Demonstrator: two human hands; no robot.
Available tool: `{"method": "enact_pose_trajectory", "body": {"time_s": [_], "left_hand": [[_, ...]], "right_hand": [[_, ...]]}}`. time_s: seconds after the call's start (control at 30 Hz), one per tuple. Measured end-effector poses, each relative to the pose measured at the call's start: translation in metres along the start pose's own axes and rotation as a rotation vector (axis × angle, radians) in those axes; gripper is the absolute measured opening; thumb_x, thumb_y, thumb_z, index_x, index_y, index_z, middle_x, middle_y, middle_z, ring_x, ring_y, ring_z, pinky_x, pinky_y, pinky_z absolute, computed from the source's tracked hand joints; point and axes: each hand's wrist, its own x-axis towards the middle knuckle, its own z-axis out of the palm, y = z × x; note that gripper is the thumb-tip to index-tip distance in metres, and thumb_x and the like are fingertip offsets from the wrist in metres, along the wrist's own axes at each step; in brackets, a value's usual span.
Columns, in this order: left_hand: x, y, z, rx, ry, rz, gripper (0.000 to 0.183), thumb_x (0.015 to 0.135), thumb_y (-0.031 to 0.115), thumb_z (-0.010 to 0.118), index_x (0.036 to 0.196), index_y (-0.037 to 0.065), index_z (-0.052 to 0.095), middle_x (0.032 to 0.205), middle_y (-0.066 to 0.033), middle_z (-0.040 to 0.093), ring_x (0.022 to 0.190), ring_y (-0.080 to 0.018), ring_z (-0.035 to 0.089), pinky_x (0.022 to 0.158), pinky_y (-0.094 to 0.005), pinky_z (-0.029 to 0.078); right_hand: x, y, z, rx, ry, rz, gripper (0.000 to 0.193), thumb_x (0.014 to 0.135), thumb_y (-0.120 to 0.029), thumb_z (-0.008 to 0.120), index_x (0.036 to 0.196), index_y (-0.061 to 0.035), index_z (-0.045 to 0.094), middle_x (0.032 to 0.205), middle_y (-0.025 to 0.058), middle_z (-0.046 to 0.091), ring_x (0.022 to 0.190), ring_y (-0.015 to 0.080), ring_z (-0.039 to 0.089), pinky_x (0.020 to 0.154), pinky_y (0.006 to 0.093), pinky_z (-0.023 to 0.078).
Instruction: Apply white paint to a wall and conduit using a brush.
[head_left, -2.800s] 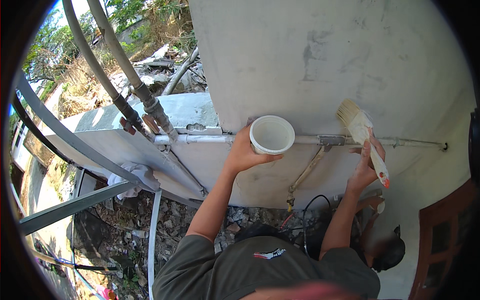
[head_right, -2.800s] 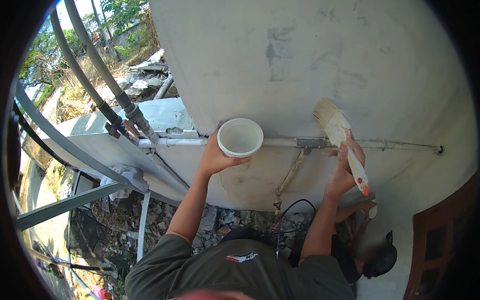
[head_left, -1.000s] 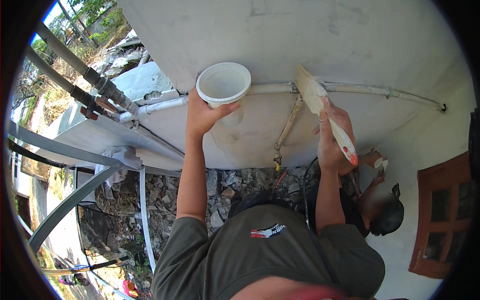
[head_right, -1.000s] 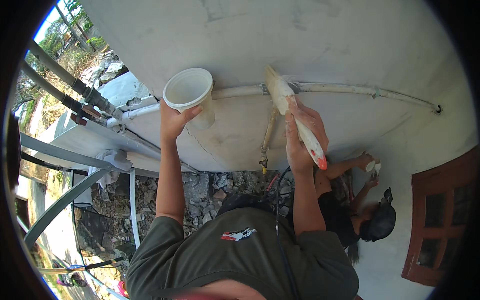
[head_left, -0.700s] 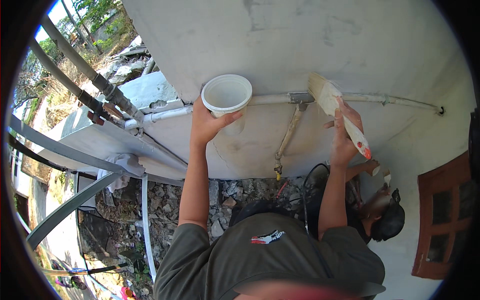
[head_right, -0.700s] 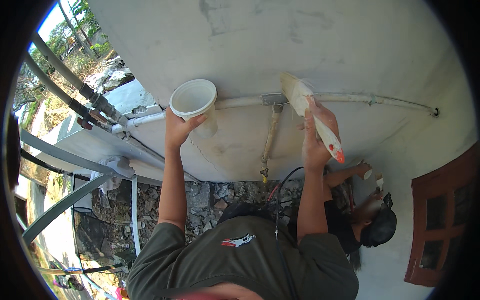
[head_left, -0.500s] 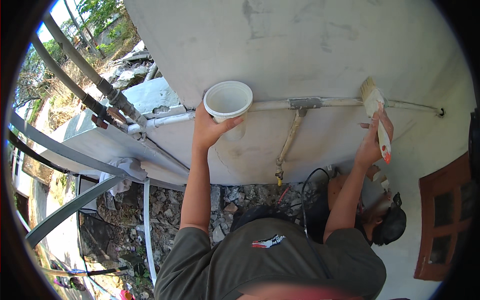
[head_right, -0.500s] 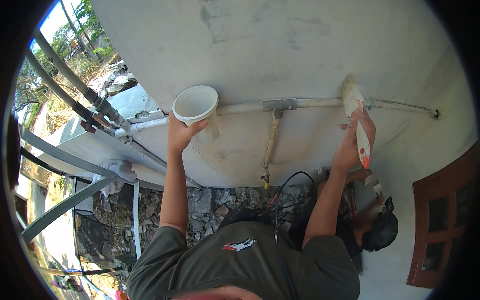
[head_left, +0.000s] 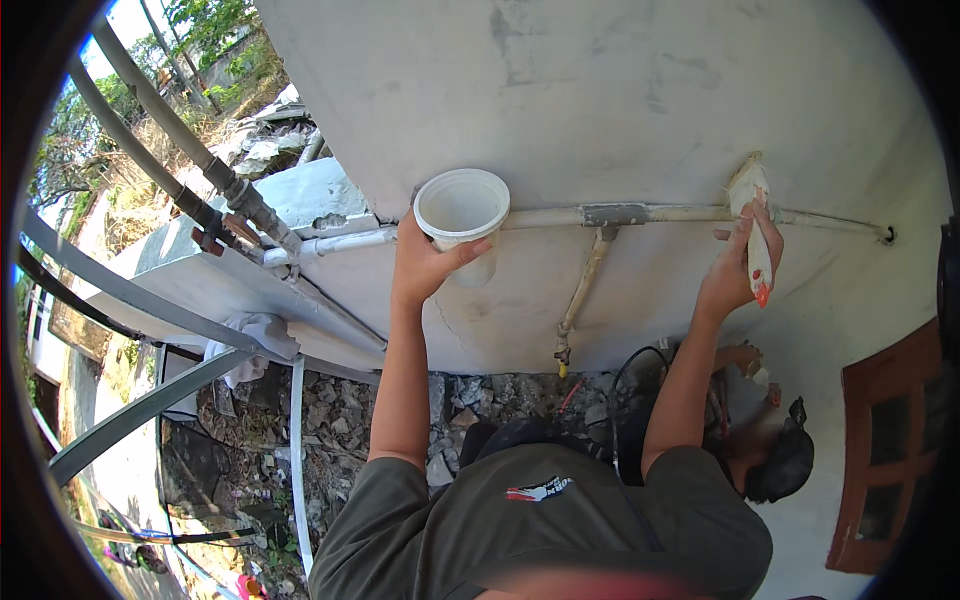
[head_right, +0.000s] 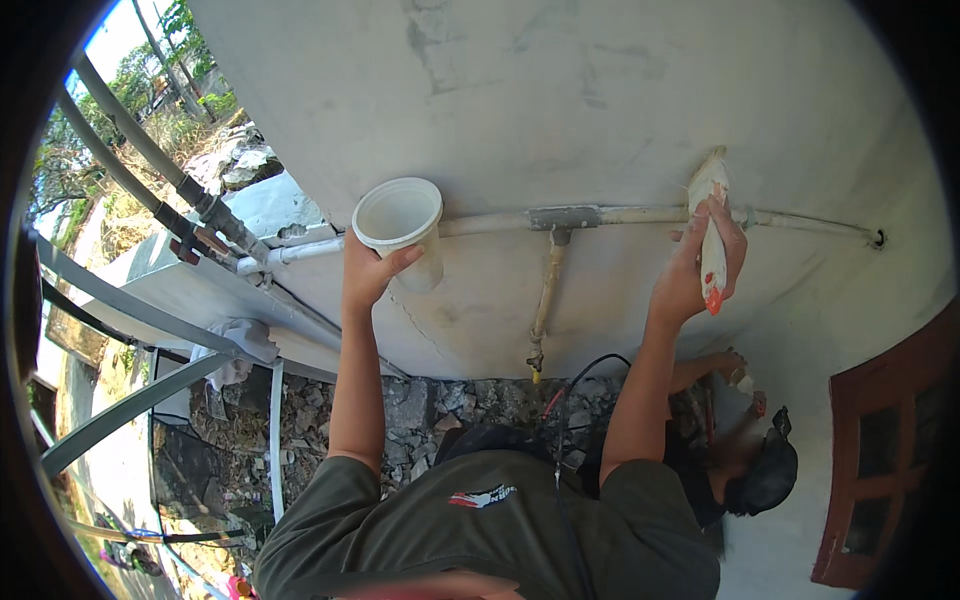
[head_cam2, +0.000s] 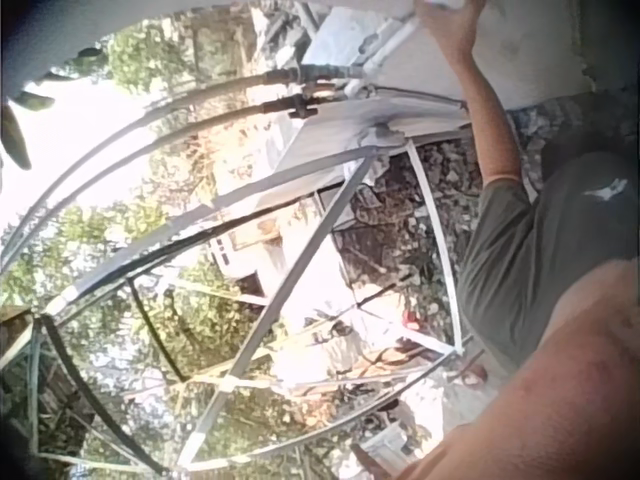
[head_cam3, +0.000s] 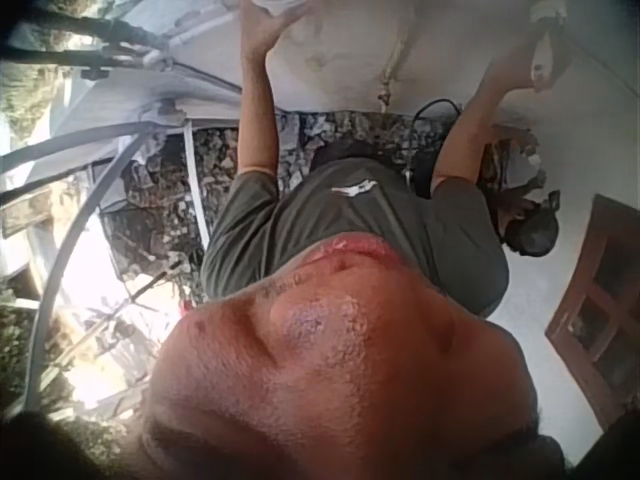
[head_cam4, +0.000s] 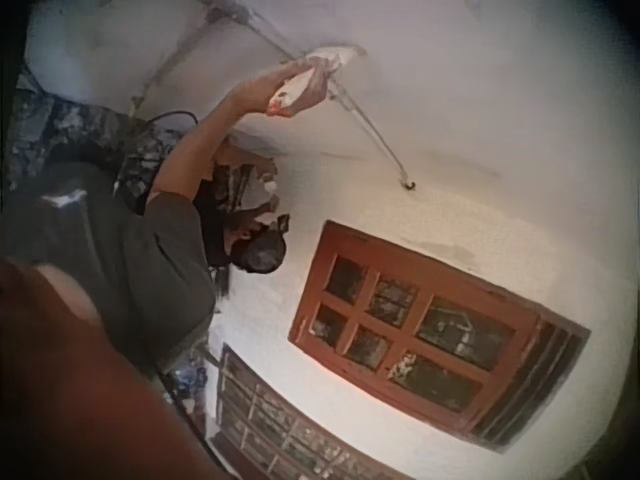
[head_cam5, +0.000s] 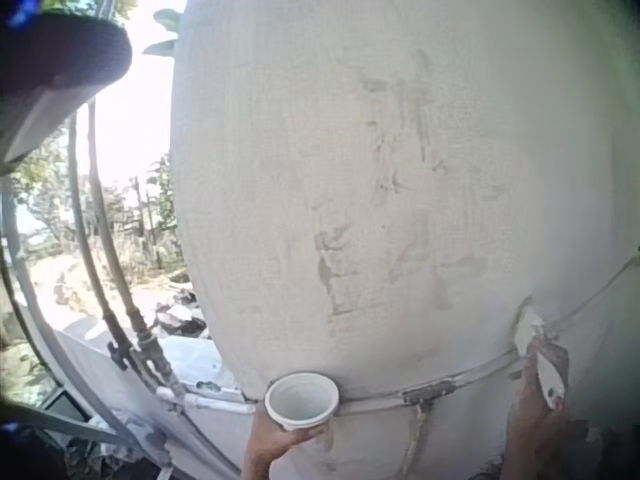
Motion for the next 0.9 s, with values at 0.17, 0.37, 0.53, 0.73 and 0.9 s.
{"method": "enact_pose_trajectory", "body": {"time_s": [0.17, 0.37, 0.53, 0.73, 0.9], "left_hand": [[0.001, 0.001, 0.001, -0.006, 0.004, -0.007, 0.065, 0.064, 0.021, 0.088, 0.118, -0.002, 0.062, 0.109, -0.0105, 0.070, 0.101, -0.0196, 0.065, 0.092, -0.0340, 0.049], [0.001, 0.000, -0.002, 0.008, -0.007, -0.013, 0.065, 0.063, 0.021, 0.088, 0.117, -0.003, 0.062, 0.108, -0.0106, 0.070, 0.100, -0.0193, 0.066, 0.091, -0.0338, 0.050], [0.000, -0.002, -0.004, 0.012, -0.008, 0.002, 0.066, 0.063, 0.023, 0.089, 0.117, -0.003, 0.062, 0.108, -0.0111, 0.071, 0.101, -0.0200, 0.066, 0.092, -0.0342, 0.050], [0.006, 0.006, -0.010, 0.016, -0.058, -0.024, 0.066, 0.063, 0.026, 0.089, 0.117, -0.002, 0.062, 0.110, -0.0110, 0.070, 0.103, -0.0207, 0.066, 0.092, -0.0349, 0.050], [0.007, 0.007, -0.014, 0.021, -0.096, 0.003, 0.066, 0.063, 0.027, 0.089, 0.117, -0.001, 0.063, 0.111, -0.0111, 0.070, 0.104, -0.0214, 0.066, 0.092, -0.0354, 0.050]], "right_hand": [[-0.029, -0.029, 0.011, 0.053, -0.107, -0.020, 0.015, 0.094, -0.002, 0.064, 0.108, 0.0010, 0.064, 0.110, 0.0144, 0.065, 0.091, 0.0186, 0.067, 0.054, 0.0257, 0.058], [-0.071, -0.066, 0.021, 0.099, -0.278, -0.058, 0.015, 0.089, 0.002, 0.069, 0.104, 0.0005, 0.067, 0.104, 0.0153, 0.067, 0.093, 0.0242, 0.067, 0.076, 0.0358, 0.058], [-0.083, -0.090, 0.032, 0.313, -0.403, 0.010, 0.015, 0.090, 0.003, 0.067, 0.105, 0.0012, 0.066, 0.105, 0.0159, 0.067, 0.102, 0.0268, 0.067, 0.088, 0.0389, 0.055], [-0.071, -0.087, 0.038, 0.286, -0.286, 0.153, 0.013, 0.094, 0.001, 0.062, 0.107, 0.0030, 0.064, 0.111, 0.0150, 0.065, 0.105, 0.0243, 0.064, 0.087, 0.0357, 0.057], [-0.042, -0.071, 0.024, 0.072, -0.146, -0.013, 0.019, 0.097, -0.003, 0.059, 0.113, 0.0072, 0.060, 0.119, 0.0183, 0.062, 0.101, 0.0259, 0.066, 0.077, 0.0357, 0.064]]}}
